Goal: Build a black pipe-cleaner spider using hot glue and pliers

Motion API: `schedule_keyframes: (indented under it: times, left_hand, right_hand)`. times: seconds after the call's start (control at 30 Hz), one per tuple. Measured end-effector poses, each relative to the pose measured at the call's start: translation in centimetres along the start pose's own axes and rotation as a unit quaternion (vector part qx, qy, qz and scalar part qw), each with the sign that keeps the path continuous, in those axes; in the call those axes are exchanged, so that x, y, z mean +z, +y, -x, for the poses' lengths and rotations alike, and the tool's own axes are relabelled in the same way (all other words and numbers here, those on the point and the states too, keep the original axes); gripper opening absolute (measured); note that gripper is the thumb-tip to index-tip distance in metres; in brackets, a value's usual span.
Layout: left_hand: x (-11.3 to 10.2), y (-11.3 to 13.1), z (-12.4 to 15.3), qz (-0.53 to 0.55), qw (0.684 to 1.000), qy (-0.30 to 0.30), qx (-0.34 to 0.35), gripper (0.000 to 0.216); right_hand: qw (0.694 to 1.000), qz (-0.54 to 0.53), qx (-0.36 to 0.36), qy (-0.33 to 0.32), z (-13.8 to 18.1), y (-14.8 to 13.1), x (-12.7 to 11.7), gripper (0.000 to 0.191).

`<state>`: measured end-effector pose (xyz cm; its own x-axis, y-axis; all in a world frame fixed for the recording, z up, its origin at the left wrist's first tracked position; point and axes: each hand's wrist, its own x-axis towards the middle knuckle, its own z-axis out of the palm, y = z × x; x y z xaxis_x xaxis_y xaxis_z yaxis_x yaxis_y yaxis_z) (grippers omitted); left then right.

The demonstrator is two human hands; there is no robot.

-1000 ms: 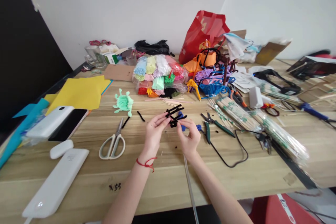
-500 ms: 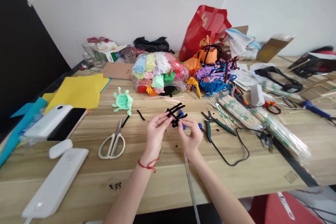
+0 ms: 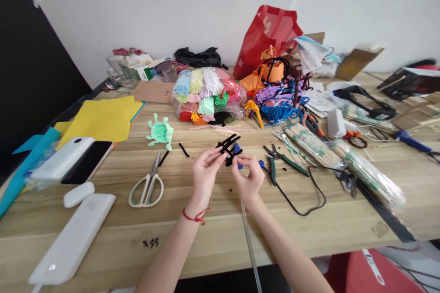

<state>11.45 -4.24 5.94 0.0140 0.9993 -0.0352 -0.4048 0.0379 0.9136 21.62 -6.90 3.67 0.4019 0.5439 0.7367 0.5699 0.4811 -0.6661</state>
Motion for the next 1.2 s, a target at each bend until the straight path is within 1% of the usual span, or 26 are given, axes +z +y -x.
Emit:
schedule_keyframes:
  times: [0.1,0.3,0.43,0.67,0.93,1.07,1.2]
  left_hand:
    - [0.1,-0.1,0.1,-0.004,1.0,0.001,0.012,0.03]
    - [0.3,-0.4,0.3,-0.004,1.0,0.016,0.021,0.028]
    - [0.1,-0.4,0.2,0.0,1.0,0.02,0.014,0.028]
    - [-0.2,0.0,-0.2,0.012,1.0,-0.005,-0.012,0.028]
    - [-0.4,-0.3,-0.4,0.031,0.999,0.017,-0.024,0.029]
    - [-0.5,-0.2,-0.5,0.038,0.999,0.012,-0.036,0.028]
    - [-0.6,-0.2,-0.7,0.047,0.998,0.009,-0.035,0.03]
  right_hand:
    - [1.0,0.007,0.006,-0.001,0.0,-0.1,0.0,0.006]
    - [1.0,0.002,-0.007,-0.01,0.0,-0.1,-0.1,0.008]
    - [1.0,0.004,-0.017,-0.018,0.2,0.1,-0.1,0.008]
    - [0.999,0.009,-0.035,-0.034,0.1,0.5,-0.3,0.009]
    - [0.995,0.015,-0.083,-0.061,0.3,1.0,-0.4,0.015]
    - [0.993,0.032,-0.082,-0.079,0.5,1.2,-0.5,0.016]
    - [0.993,0.041,-0.086,-0.073,0.5,1.3,-0.6,0.018]
